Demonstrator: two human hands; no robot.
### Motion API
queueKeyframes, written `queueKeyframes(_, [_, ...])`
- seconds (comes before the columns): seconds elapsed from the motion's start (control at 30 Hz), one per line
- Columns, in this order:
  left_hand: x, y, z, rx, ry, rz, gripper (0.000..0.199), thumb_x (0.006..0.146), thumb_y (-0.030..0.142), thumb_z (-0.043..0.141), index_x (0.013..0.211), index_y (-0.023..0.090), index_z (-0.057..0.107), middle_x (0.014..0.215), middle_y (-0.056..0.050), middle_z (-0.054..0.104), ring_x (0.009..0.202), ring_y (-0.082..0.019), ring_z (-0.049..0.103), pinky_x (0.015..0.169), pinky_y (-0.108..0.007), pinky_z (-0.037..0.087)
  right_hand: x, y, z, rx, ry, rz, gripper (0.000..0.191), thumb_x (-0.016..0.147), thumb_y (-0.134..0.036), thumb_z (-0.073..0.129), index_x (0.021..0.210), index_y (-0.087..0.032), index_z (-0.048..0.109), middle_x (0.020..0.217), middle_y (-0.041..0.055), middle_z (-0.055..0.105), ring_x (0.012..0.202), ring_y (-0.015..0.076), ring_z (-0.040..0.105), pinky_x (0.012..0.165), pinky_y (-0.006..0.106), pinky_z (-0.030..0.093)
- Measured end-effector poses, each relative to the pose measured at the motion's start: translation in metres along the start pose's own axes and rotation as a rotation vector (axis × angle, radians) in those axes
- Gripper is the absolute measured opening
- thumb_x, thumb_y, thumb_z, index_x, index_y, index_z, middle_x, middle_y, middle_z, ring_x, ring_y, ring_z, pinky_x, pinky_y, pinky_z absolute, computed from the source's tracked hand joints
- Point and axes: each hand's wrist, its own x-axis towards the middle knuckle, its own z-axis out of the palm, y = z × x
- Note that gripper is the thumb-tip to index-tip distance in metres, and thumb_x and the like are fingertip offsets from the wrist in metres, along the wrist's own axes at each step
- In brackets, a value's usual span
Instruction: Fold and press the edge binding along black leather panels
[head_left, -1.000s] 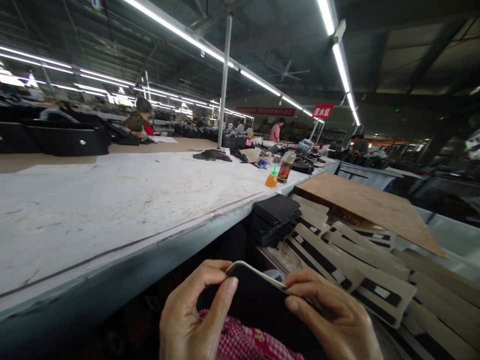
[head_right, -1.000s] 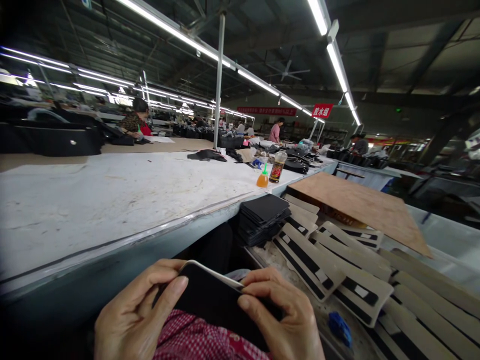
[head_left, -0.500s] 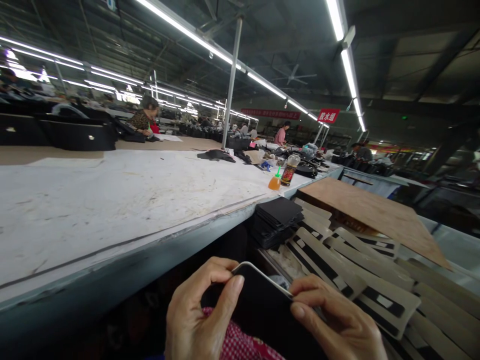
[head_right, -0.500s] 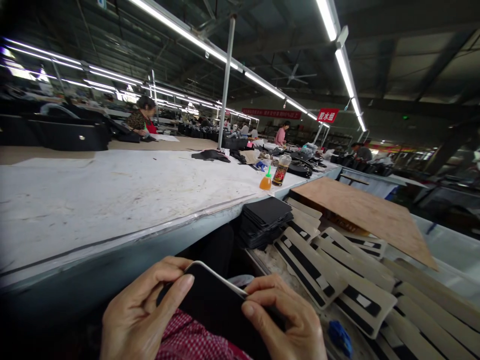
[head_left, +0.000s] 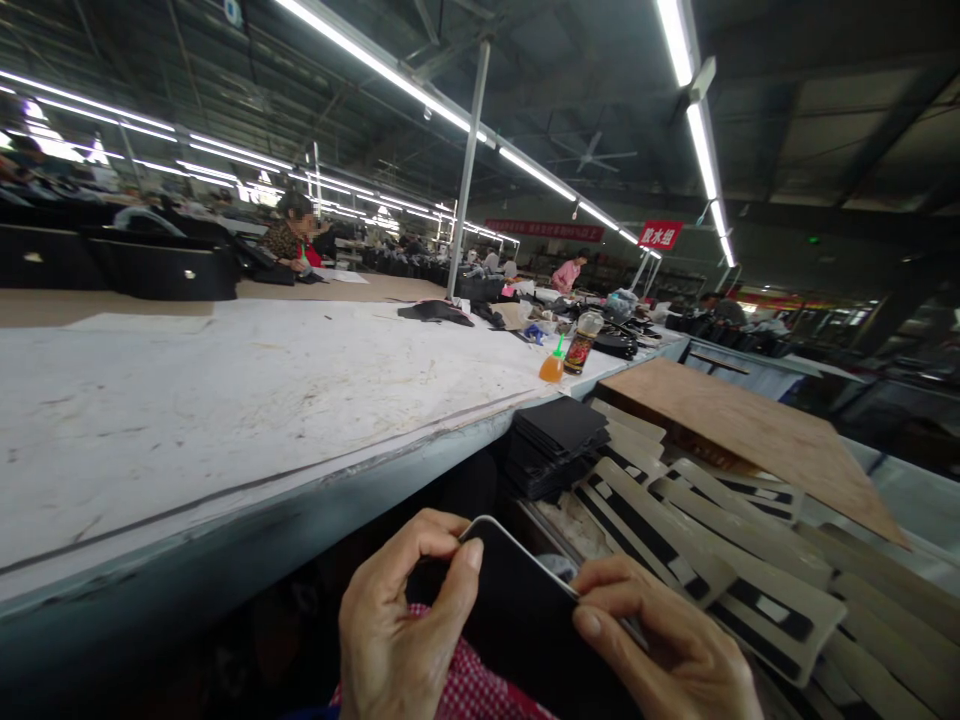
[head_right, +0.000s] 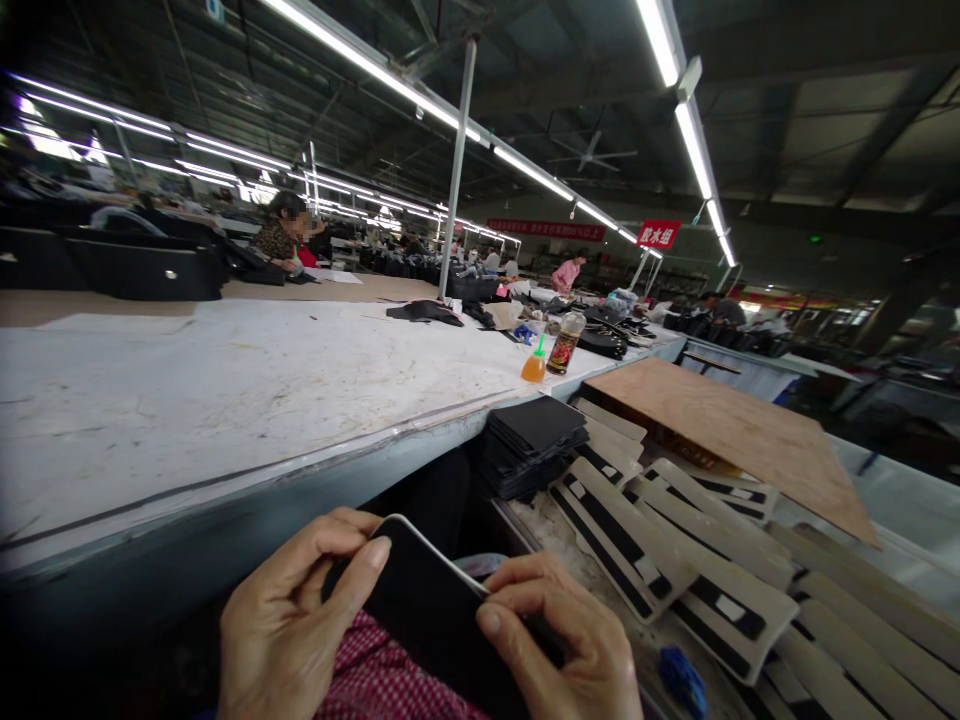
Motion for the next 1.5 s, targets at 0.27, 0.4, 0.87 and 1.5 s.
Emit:
queueKeyframes(0.27, [0.004,0.006,-0.009,0.085,0.024,-0.118,0.007,0.078,0.025,0.075,0.084,0.028,0.072,0.076,0.01,0.069,0.074,-0.005,0.065,0.078,-0.009,0.049,0.007,-0.002,-0.006,-0.041,-0.059,-0.044,0.018,0.082,-0.027,0.079,0.064,-0.026,0.076,0.077,0.0005,0.075,0.071,0.0175,0.07,0.071,0.024,0.056])
queueKeyframes(0.4, [0.016,0.001,-0.025,0.208,-0.246,-0.041,0.022,0.085,0.029,0.074,0.106,0.033,0.079,0.087,0.007,0.076,0.085,-0.008,0.072,0.085,-0.01,0.051,0.011,-0.004,-0.012,-0.087,-0.126,-0.062,0.019,0.085,-0.022,0.075,0.067,-0.024,0.075,0.08,0.0003,0.075,0.072,0.0154,0.071,0.071,0.023,0.056])
queueKeyframes(0.87, [0.015,-0.01,-0.043,0.128,-0.32,-0.013,0.01,0.088,0.028,0.075,0.097,0.032,0.077,0.093,0.006,0.073,0.085,-0.007,0.072,0.08,-0.005,0.054,0.025,-0.01,-0.014,-0.099,-0.199,-0.22,0.02,0.086,-0.011,0.072,0.067,-0.019,0.07,0.079,-0.0013,0.074,0.072,0.0098,0.071,0.07,0.019,0.054])
queueKeyframes(1.5, [0.028,0.0,-0.036,0.489,-0.567,0.379,0.033,0.097,0.012,0.052,0.117,0.032,0.068,0.099,0.004,0.071,0.079,-0.009,0.073,0.068,-0.012,0.055,0.029,-0.02,-0.013,-0.225,-0.23,-0.426,0.022,0.091,-0.008,0.069,0.072,-0.018,0.066,0.08,0.0013,0.073,0.076,0.014,0.068,0.069,0.026,0.053])
